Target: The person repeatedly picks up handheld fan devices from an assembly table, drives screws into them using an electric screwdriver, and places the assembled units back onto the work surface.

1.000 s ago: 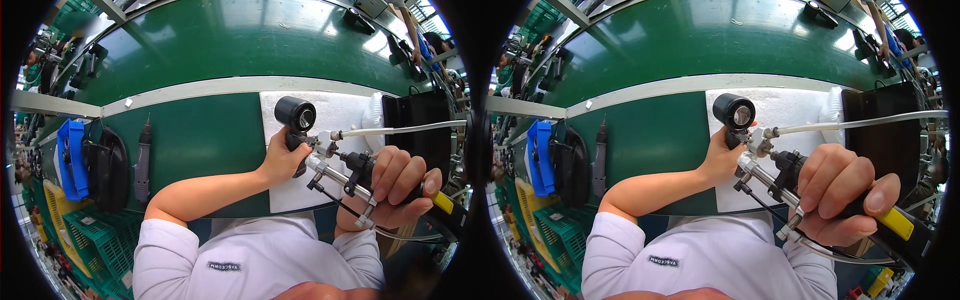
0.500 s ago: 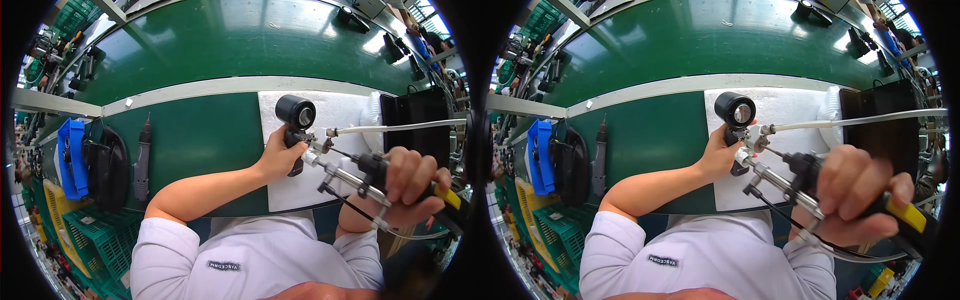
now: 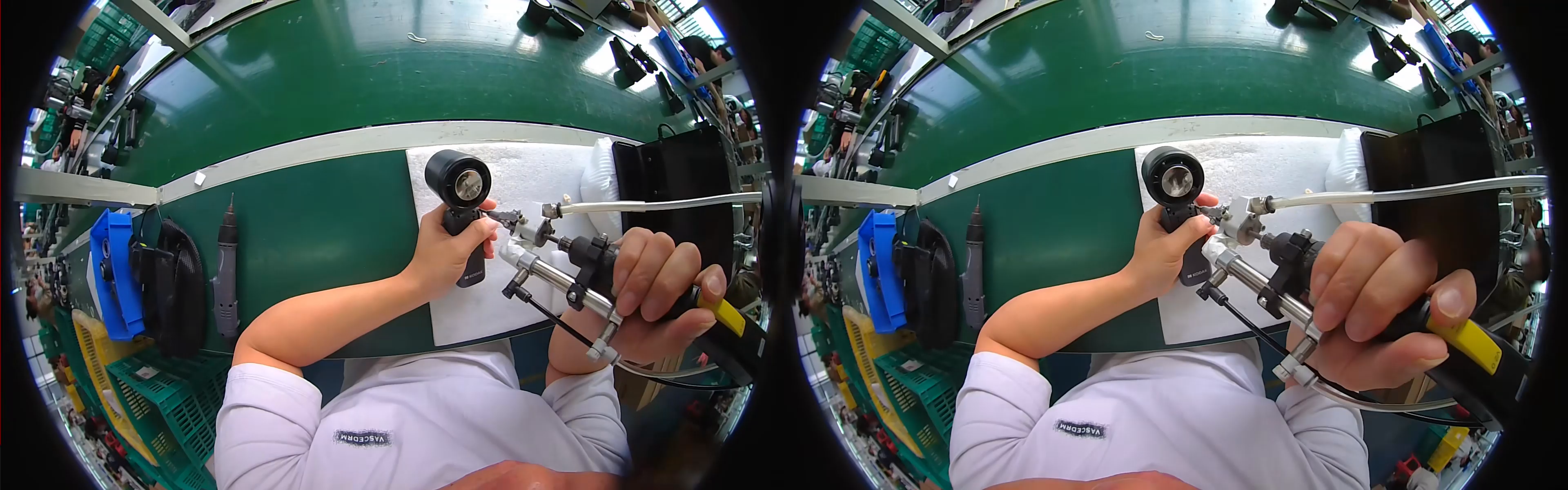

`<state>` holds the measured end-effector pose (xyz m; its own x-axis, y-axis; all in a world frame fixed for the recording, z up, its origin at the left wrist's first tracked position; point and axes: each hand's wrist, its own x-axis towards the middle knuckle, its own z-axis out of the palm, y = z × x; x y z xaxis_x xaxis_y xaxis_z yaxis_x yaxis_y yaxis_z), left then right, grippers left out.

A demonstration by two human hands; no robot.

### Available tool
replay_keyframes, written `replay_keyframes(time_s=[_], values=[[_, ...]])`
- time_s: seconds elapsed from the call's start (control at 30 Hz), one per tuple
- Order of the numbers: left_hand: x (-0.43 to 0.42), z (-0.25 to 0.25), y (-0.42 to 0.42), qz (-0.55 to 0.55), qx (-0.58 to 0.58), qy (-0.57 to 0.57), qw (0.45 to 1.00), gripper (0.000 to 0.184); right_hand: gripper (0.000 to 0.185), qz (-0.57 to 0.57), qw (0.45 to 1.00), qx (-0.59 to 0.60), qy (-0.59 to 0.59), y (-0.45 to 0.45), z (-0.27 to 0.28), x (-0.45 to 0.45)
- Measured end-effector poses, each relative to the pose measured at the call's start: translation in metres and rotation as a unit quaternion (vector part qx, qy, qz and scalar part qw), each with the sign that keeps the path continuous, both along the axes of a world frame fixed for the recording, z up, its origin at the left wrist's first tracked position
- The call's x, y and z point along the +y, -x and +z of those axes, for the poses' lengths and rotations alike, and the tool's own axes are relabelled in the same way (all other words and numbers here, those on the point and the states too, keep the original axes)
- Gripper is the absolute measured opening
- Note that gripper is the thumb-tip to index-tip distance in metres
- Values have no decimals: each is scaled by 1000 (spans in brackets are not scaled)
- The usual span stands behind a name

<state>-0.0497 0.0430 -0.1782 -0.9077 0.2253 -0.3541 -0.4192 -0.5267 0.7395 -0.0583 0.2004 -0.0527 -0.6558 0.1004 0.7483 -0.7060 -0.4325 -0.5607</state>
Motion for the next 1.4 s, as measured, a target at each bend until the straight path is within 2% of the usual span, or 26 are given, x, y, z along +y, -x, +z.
replay_keyframes(time_s=[0.17,0.33,0.43,0.53,0.63,0.8,0.9,0.93,1.03,1.17,1.3,1.37,1.4], values=[[0,3,1,4,-3,-2,1000,24,34,2,1000,-6,-25,3,0,1],[1,0,0,1,20,-4,1000,22,32,-8,1000,-11,-2,2,-3,-6],[2,3,0,11,-7,-5,1000,20,29,-11,1000,-9,-9,3,-5,-9],[2,8,0,3,-12,38,999,18,28,-15,1000,5,-21,5,-9,-12],[8,1,0,45,0,35,998,18,30,-25,999,9,-29,4,-11,-16],[6,5,3,33,15,55,998,19,30,-28,999,-8,-42,0,-10,-13],[4,5,7,-1,31,102,994,23,34,-37,999,-10,0,-2,1,0],[4,4,8,-14,35,119,992,25,35,-2,1000,14,19,-2,8,13],[-2,13,15,17,-16,102,995,33,31,3,1000,5,12,-11,33,42],[-8,18,28,9,-109,-23,994,42,31,20,999,-25,10,-15,30,41],[-10,4,28,-69,-99,-179,976,46,30,74,996,-49,-4,-14,15,31],[-16,-8,30,-96,-89,-250,959,52,30,61,996,-63,22,-18,9,16],[-17,-5,29,-88,-97,-236,963,54,30,64,996,-62,26,-18,6,12]])
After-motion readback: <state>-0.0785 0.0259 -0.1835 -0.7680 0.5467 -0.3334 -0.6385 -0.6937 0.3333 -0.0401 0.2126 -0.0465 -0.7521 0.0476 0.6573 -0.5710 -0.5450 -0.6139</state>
